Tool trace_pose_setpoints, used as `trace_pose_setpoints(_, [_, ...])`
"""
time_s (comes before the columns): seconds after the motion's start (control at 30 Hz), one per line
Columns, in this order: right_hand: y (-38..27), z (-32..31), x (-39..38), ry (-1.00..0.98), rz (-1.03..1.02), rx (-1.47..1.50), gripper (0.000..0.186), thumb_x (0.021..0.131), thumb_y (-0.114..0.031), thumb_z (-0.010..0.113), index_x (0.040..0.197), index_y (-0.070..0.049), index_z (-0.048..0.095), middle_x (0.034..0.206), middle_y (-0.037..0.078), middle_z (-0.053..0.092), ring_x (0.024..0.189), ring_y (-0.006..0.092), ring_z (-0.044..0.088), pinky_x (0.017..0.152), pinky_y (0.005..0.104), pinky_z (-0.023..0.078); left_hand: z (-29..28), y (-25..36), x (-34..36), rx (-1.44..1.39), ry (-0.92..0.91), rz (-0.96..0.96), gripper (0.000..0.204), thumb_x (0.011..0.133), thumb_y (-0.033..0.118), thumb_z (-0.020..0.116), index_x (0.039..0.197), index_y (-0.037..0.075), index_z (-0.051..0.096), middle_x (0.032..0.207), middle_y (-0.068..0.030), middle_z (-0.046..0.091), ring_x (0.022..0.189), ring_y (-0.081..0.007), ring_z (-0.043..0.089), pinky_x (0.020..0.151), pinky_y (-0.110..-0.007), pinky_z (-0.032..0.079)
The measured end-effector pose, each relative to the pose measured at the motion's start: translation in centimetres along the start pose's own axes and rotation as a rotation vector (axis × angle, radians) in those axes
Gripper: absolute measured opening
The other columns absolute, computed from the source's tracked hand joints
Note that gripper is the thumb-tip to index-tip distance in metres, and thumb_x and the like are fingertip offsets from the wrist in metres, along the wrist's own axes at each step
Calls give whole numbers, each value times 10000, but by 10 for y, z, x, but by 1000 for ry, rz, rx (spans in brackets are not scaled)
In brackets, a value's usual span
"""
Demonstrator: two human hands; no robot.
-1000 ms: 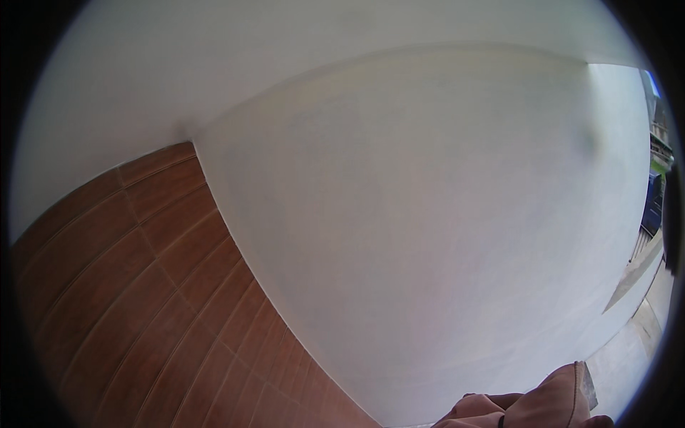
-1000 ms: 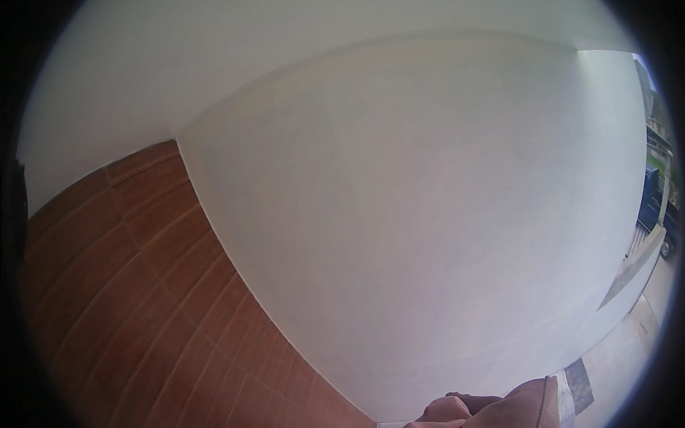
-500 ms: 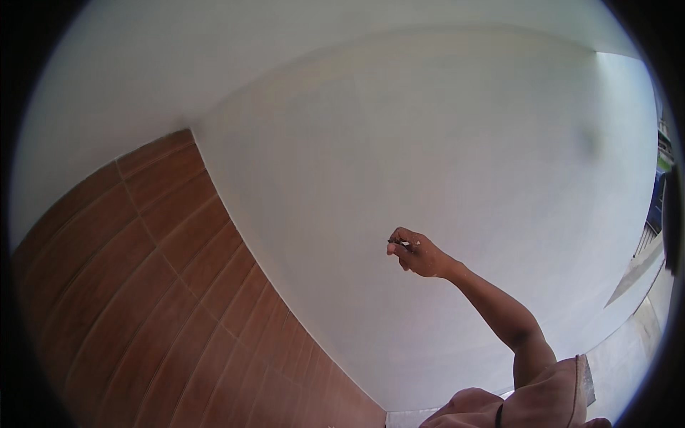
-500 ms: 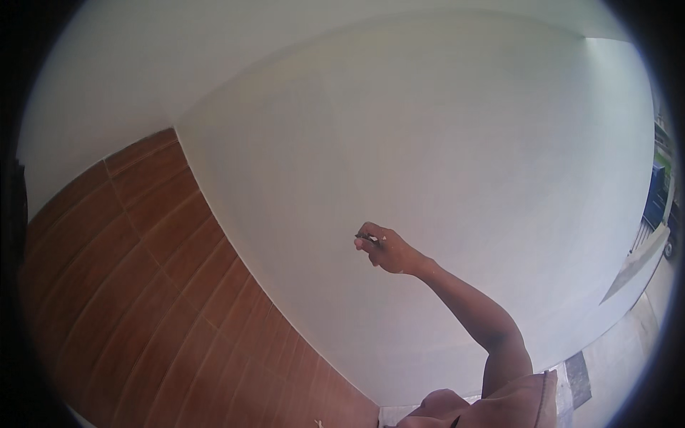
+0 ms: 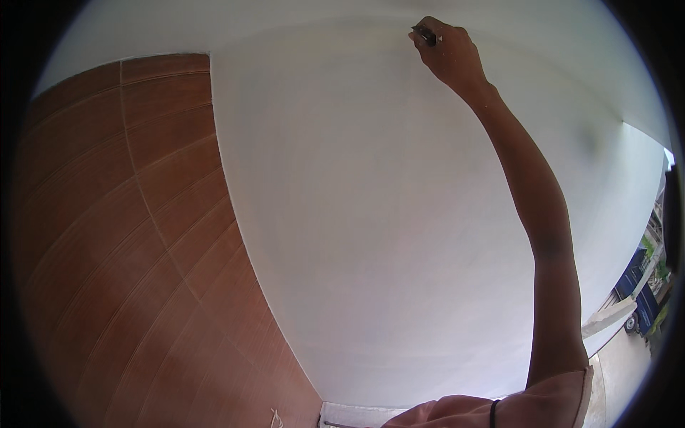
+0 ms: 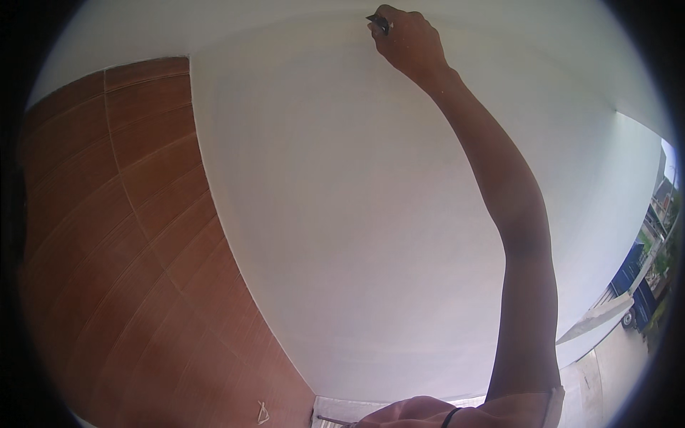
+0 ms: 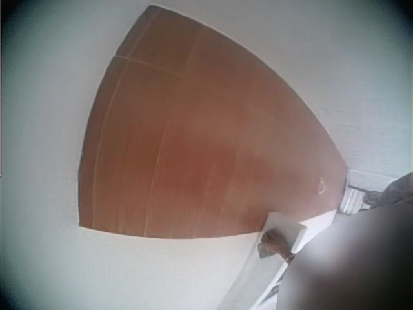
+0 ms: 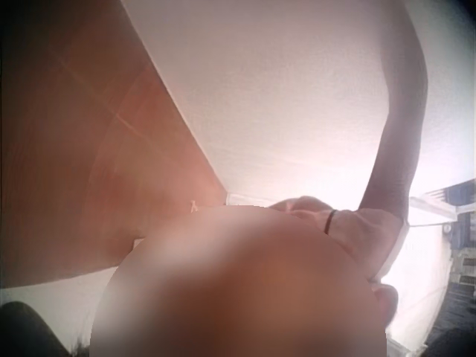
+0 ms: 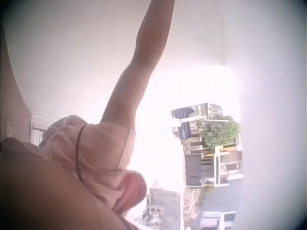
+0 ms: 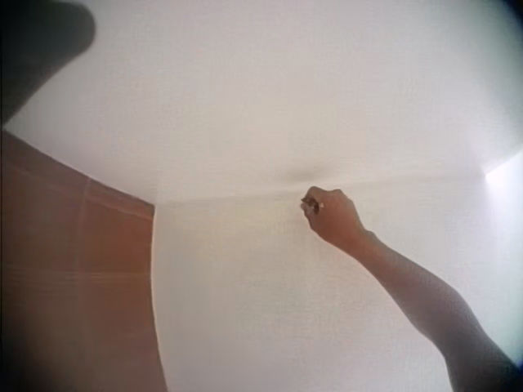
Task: The person applies grout to the joints between ceiling tiles using a small tool and a sponge. They work along the seams of the wood-patterned ceiling, smoothing and cleaning the grout lines while standing on a ladder.
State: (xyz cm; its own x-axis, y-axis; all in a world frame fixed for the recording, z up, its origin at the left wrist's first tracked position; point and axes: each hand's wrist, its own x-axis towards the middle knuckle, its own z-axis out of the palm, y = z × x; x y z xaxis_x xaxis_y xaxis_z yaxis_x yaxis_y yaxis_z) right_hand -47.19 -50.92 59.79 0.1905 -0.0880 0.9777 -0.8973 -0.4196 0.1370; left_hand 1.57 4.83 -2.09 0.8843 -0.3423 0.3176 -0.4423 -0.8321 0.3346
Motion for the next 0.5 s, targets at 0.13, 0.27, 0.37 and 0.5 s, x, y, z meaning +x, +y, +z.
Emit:
trace_pose_setpoints(0.13, [7, 19, 19, -124, 12, -61, 228, 995, -299, 723, 1005, -71, 713, 784, 81, 731, 688, 267, 680, 667, 412, 544, -3, 11, 10, -11, -39, 17, 279, 928, 290, 712, 1010, 23, 706, 985, -172, 700, 970, -358, 641, 865, -530, 509])
trace_pose_setpoints(0.27, [10, 34, 25, -86, -46, -114, 243, 986, -323, 728, 1034, -85, 728, 848, 83, 761, 734, 285, 709, 697, 421, 568, 1, -4, 14, -4, -65, 42, 276, 928, 290, 711, 1006, 25, 707, 982, -172, 699, 966, -358, 640, 863, -530, 509])
trace_pose_setpoints(0.37, [9, 39, 27, -79, -55, -160, 236, 984, -319, 732, 1044, -91, 734, 852, 77, 761, 733, 267, 706, 697, 405, 570, 14, -16, 6, 6, -68, 48, 274, 929, 290, 710, 1002, 26, 707, 980, -171, 699, 964, -359, 640, 862, -530, 509])
trace_pose_setpoints(0.5, [1, 36, 30, -145, -4, -194, 208, 1018, -218, 678, 1114, -41, 733, 930, 111, 753, 884, 279, 698, 866, 412, 546, 33, -33, 2, 18, -67, 66, 272, 930, 290, 710, 998, 27, 707, 976, -171, 698, 960, -359, 639, 860, -529, 509])
